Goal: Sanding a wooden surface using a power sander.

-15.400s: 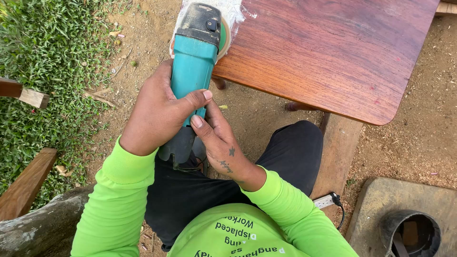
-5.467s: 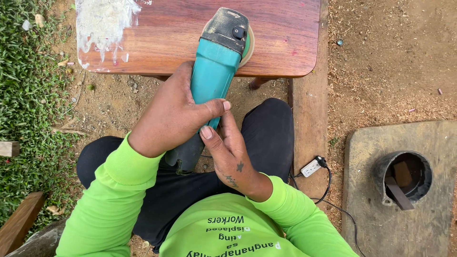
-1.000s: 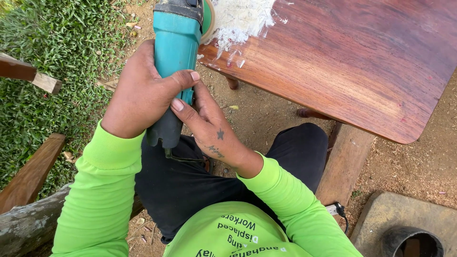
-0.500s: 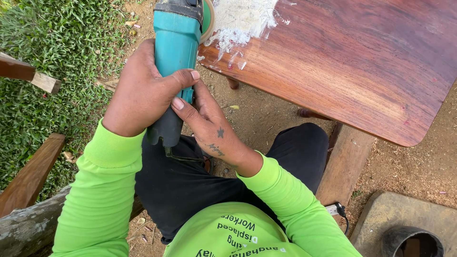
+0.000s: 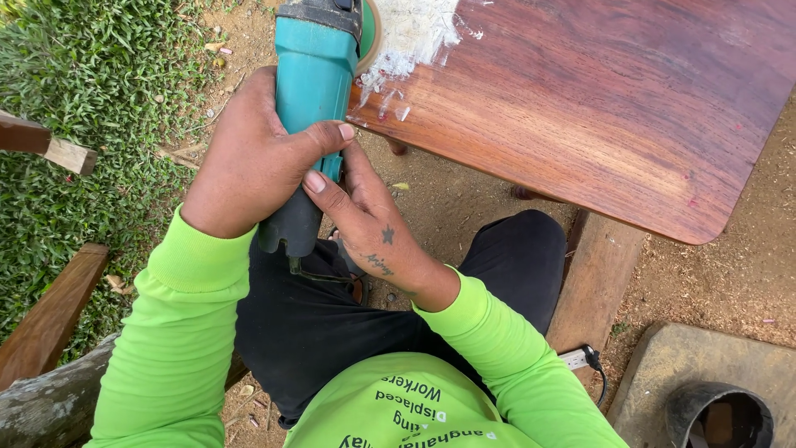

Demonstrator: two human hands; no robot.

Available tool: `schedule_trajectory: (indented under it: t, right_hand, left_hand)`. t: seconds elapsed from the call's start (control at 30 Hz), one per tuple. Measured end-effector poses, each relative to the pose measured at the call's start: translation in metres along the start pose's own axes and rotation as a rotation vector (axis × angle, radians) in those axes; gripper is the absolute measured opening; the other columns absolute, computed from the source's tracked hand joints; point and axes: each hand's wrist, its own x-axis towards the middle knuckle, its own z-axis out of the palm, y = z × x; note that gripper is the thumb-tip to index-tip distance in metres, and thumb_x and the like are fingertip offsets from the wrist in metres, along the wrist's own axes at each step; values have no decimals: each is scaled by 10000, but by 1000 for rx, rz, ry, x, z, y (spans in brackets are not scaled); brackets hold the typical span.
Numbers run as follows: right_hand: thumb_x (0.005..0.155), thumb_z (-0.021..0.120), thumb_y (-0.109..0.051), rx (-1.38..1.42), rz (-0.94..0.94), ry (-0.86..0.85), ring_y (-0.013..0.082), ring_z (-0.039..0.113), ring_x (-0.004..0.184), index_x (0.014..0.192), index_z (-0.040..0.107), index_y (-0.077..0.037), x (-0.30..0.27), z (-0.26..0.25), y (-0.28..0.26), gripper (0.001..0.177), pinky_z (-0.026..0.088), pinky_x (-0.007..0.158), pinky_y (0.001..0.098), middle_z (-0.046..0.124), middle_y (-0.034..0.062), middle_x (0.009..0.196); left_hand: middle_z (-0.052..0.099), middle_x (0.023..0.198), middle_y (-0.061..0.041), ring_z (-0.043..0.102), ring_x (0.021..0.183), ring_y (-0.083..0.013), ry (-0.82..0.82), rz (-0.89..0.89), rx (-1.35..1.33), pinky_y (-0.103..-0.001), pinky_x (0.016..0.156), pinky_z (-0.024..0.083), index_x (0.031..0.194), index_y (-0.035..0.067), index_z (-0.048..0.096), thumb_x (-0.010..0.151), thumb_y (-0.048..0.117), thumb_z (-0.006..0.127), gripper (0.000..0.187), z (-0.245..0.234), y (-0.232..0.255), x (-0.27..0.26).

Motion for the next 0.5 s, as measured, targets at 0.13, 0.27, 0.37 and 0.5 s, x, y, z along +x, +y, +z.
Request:
schedule_trajectory:
  t: [0.13,0.27,0.37,0.5]
  right_hand:
    - [1127,525,-264,-59,-24,29,186,504,1361,1659,170,42,-5,-6,-6,709,449,1140,324,490,160,1488]
    - [1087,524,-331,-168,60,93,116,596,1076,1654,182,-2,-10,-9,-17,740,521,760,234,577,135,1337]
    - [1072,524,-356,-177,92,124,81,630,948,1647,194,-18,-13,-11,-21,744,538,629,203,617,117,1258]
    - [1061,521,-359,-160,106,153,75,637,914,1629,204,-21,-17,-14,-25,733,546,612,201,622,107,1238]
  left_hand:
    - [668,930,-77,634,829,-144,-1,-5,114,-319,734,537,1122,-44,596,875,232,809,427,6,4,4]
    - [675,949,-81,640,843,-139,-31,12,76,-315,745,543,1148,-43,588,869,226,805,445,14,9,8]
    - [683,951,-83,650,850,-142,-44,0,71,-315,748,546,1155,-47,585,862,240,811,468,19,11,9]
    - [691,1015,-87,668,930,-151,-68,62,10,-313,815,560,1200,-64,565,881,243,813,507,26,8,10]
